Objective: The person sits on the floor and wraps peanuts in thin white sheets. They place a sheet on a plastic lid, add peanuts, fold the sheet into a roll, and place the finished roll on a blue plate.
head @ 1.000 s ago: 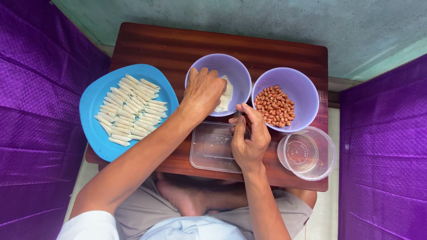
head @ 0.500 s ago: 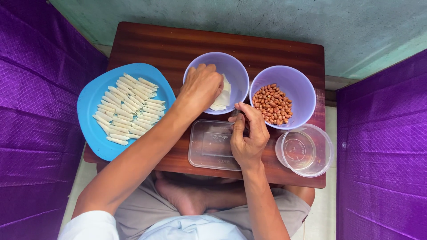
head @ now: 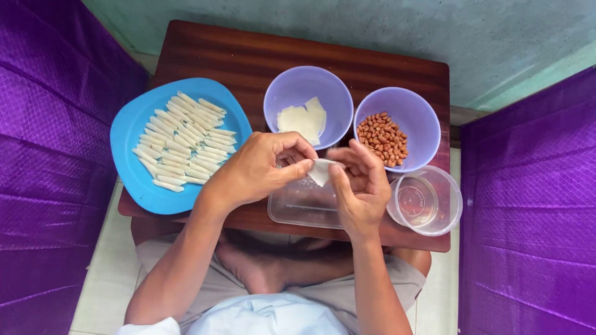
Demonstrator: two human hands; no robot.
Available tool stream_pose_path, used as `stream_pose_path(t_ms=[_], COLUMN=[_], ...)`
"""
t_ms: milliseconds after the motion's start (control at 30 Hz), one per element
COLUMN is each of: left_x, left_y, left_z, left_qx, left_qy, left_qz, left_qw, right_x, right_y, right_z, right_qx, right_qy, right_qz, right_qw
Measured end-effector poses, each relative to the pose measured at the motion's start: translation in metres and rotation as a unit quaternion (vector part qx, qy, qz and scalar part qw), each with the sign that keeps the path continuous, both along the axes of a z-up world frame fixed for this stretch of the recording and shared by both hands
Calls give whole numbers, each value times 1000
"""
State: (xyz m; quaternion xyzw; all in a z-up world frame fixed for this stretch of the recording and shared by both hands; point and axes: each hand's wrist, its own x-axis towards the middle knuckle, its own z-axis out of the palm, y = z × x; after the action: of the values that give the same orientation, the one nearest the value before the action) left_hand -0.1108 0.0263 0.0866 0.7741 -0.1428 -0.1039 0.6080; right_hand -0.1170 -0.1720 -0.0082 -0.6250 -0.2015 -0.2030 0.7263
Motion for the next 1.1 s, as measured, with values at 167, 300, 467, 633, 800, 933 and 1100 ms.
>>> stream_pose_path(t_ms=[167,300,467,633,800,933,1100], left_x=[-12,-20,-31,-40,-41,-39,-35], left_y=[-3,-2,-2,-8,-27,-34,-37], left_z=[-22,-33,-47,-60,-95,-115,-123], left_qx=[-15,-13,-26,-138,-207,-228,-220], left_qy=[-15,-50,-61,-40,-27,2,-2], left_qz=[4,14,22,34,120,127,97], left_qw=[1000,999,998,989,971,965,971], right_x=[-23,-29,-35,-42,-37,-36,-32], right_y=[-1,-5,-9,-8,-8,-8,-14], right_z=[-7,-5,-4,-5,-21,-34,-37], right_qx=[-18,-5,-22,-35,-46,-6,-19], right_qy=[96,148,114,82,44,92,184], right_qz=[-32,-2,13,-2,-13,7,23], right_qw=[995,989,993,996,998,996,983])
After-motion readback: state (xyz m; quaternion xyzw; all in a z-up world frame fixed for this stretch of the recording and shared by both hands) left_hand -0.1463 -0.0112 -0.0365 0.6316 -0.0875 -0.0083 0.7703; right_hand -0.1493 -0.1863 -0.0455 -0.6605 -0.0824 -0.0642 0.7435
